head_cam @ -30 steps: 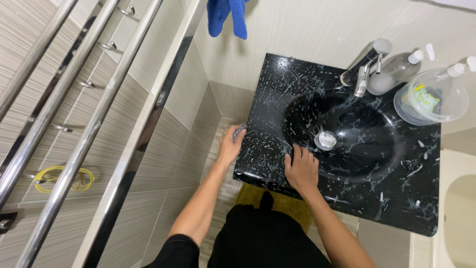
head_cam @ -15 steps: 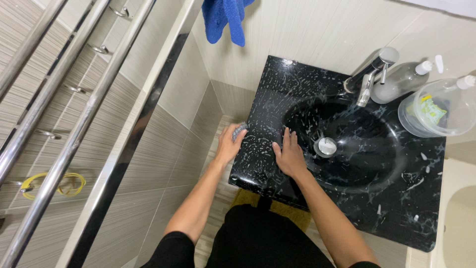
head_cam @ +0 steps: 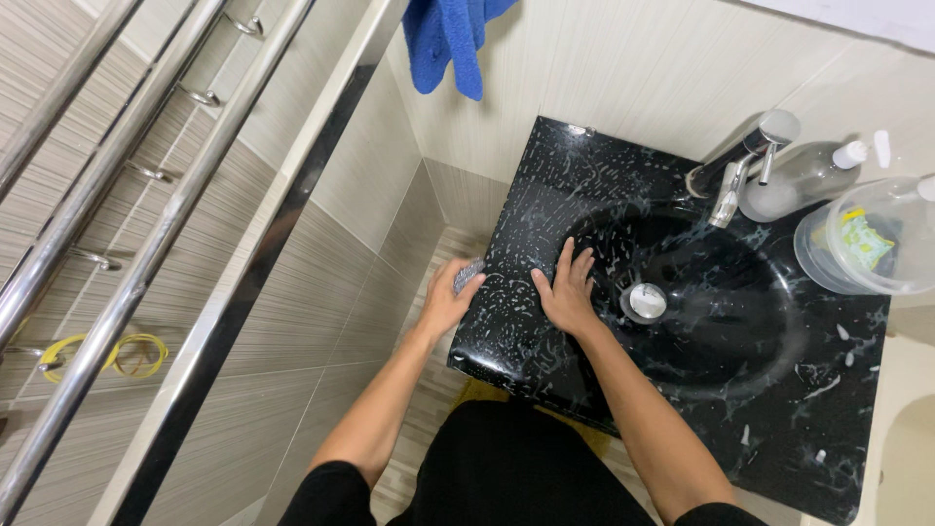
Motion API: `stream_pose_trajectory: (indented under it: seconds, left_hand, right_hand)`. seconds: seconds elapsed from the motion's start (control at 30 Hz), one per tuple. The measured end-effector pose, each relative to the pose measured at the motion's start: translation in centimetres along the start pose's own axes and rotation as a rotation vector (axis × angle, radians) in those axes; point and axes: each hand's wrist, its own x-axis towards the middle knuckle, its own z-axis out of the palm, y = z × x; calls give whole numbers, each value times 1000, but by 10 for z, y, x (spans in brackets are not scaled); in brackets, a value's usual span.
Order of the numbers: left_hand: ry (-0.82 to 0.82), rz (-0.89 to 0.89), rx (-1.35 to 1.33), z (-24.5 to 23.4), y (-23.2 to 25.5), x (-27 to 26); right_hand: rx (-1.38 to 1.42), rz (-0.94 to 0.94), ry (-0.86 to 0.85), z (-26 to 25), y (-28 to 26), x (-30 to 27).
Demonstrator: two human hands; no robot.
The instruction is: The person scrubs a black marble bathroom sink and countertop using a steel wool pad. They apply soap and water, scrubbing the basin and surrounding surfaces thoroughly. The person then rinses the sink with running water and uses a yellow sponge to wipe the area.
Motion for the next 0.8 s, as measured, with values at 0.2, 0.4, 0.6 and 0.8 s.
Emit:
stream_pose_trajectory:
  seconds: [0.2,0.4,0.6,0.8]
  left_hand:
    - [27,71,41,27,3,74]
    - [-71,50,18,-2,2,20]
    - [-4,48,14,24,4,76]
    - [31,7,-3,48,3,131]
  right_hand:
    - [-8,0,-3,1,2,5]
    - [17,-31,-24,1,5,6]
    - [7,-34,-48,-4,2,9]
    - [11,-21,-14,-4,-5,8]
